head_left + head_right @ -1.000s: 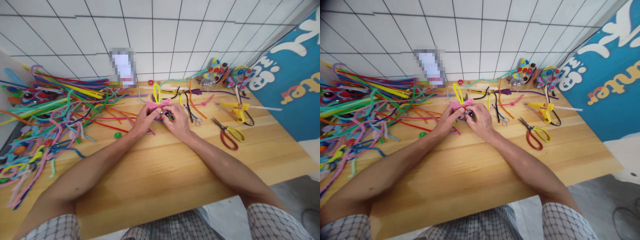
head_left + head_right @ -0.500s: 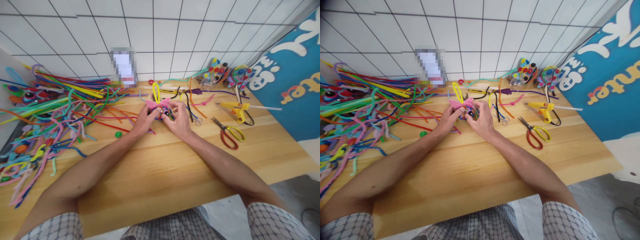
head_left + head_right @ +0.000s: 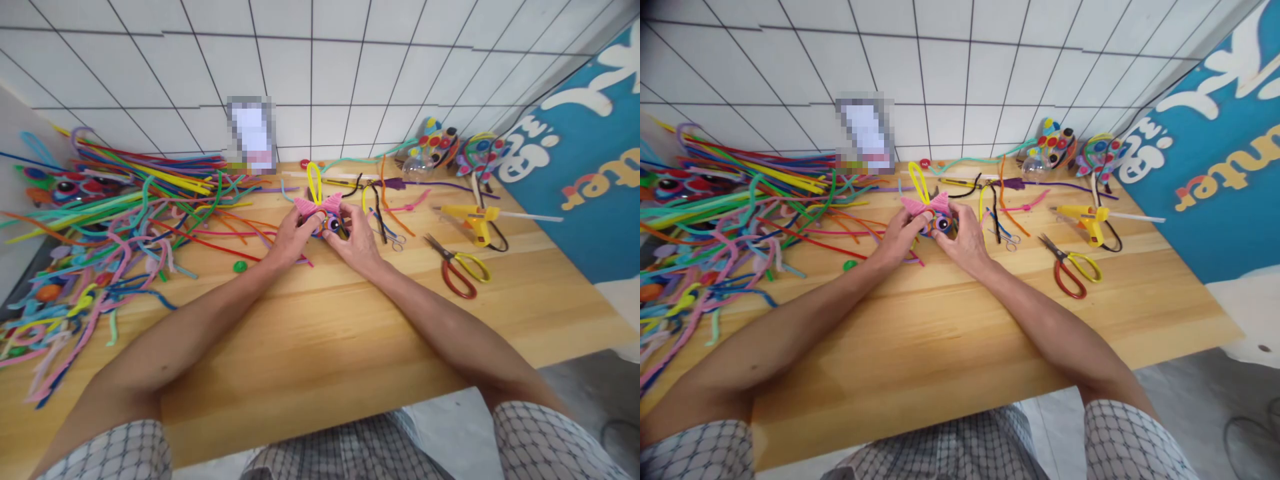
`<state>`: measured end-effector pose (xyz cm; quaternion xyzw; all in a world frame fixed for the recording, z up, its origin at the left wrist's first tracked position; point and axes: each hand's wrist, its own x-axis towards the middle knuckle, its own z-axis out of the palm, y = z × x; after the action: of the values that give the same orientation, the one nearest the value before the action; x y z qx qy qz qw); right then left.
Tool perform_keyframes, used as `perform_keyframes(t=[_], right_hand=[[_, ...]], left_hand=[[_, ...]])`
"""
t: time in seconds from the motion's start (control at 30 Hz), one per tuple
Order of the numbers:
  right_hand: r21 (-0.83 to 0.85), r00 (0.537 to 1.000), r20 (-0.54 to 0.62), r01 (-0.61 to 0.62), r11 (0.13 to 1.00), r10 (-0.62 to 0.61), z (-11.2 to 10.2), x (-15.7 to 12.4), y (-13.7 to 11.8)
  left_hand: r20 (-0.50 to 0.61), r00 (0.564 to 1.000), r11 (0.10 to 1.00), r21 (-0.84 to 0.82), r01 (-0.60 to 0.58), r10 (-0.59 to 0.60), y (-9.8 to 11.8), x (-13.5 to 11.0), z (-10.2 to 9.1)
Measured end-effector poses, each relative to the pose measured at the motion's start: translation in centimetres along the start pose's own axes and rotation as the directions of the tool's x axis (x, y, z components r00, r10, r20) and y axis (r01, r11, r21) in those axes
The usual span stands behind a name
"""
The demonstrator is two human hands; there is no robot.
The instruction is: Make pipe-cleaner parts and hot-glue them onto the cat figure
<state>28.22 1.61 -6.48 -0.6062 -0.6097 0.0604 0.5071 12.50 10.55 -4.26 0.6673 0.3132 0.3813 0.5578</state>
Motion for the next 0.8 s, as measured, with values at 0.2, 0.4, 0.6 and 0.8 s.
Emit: perform_keyframes(t=[0.2,0.4,0.6,0.8], right_hand=[[0.022,1.000,0.001,-0.027,0.999,0.027,-0.01,0.07,-0.02],[0.044,0.999,0.012,-0.045,0.998,0.045,0.04,0.10,0.01],[0.031,0.999,0.006,-0.045,0.999,0.045,0.15,0.06,0.22],[0.031,0.999,0.015,-0.048,0.998,0.048,0.13,0.00,0.20]], left_hand=[[-0.022,1.000,0.999,-0.031,0.019,-0.019,0.12,0.08,0.15],[-0.017,0.999,0.999,-0.031,0.028,-0.029,0.43,0.04,0.11],[-0.028,0.999,0.999,-0.027,0.017,-0.018,0.29,0.08,0.18],[-0.025,0.999,0.999,-0.027,0.028,-0.028,0.43,0.17,0.08]])
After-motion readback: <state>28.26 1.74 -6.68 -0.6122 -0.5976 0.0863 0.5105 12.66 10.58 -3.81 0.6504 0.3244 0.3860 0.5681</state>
